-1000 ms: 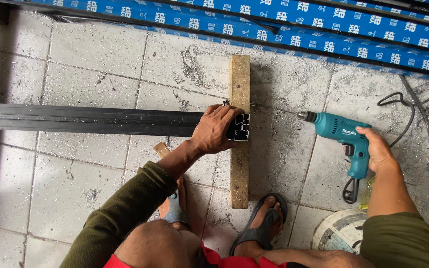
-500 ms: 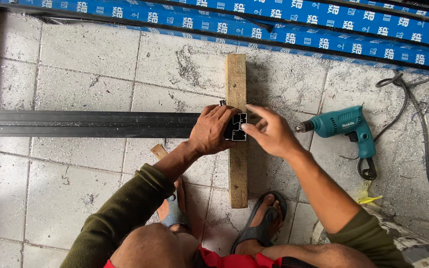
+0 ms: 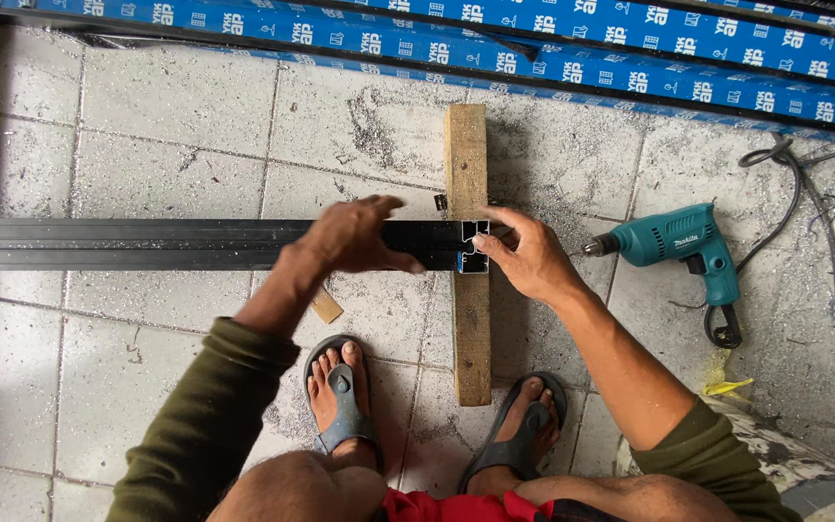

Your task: The person positions a small metal bracket on a wooden block and uses a corded drill to drive screws into it. They then attach a long metal profile to the bracket and continue drilling to secure the assembly.

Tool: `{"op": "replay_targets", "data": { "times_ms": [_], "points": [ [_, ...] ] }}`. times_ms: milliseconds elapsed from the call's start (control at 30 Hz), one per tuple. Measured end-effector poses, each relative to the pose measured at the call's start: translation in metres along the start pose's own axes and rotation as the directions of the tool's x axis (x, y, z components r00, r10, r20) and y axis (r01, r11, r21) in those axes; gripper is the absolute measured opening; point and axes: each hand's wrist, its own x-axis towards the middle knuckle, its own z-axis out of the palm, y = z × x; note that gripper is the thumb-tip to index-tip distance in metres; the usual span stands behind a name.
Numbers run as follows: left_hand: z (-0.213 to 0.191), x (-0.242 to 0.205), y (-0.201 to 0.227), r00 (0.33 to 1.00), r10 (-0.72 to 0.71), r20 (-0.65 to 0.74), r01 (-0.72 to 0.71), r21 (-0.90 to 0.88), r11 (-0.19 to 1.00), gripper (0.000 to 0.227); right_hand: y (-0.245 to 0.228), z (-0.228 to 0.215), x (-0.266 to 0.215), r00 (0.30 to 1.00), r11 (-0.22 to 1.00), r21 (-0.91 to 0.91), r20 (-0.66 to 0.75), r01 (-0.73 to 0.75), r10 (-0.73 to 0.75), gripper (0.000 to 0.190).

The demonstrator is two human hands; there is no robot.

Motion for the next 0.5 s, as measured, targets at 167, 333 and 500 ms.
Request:
{"op": "replay_targets", "data": {
  "times_ms": [167,333,500],
  "points": [
    [-0.007,-0.008,-0.026,0.995,-0.099,0.033,0.098,0.030,0.995,0.079,-0.014,-0.009,-0.003,0.995,0.999,-0.040,0.090,-0.028,0.031,0.041],
    [0.018,-0.007,-0.040,0.991,-0.068,-0.112,0.073,0.042,0.996,0.080,-0.046,-0.033,-0.020,0.993,0.998,0.040,0.111,-0.045,0.040,0.040],
    [0.043,-0.011,-0.050,0.932,0.087,-0.352,-0.002,0.235,0.972,0.082,-0.042,-0.074,-0.023,0.988,0.985,0.153,-0.147,0.074,-0.052,0.054]
  ]
}}
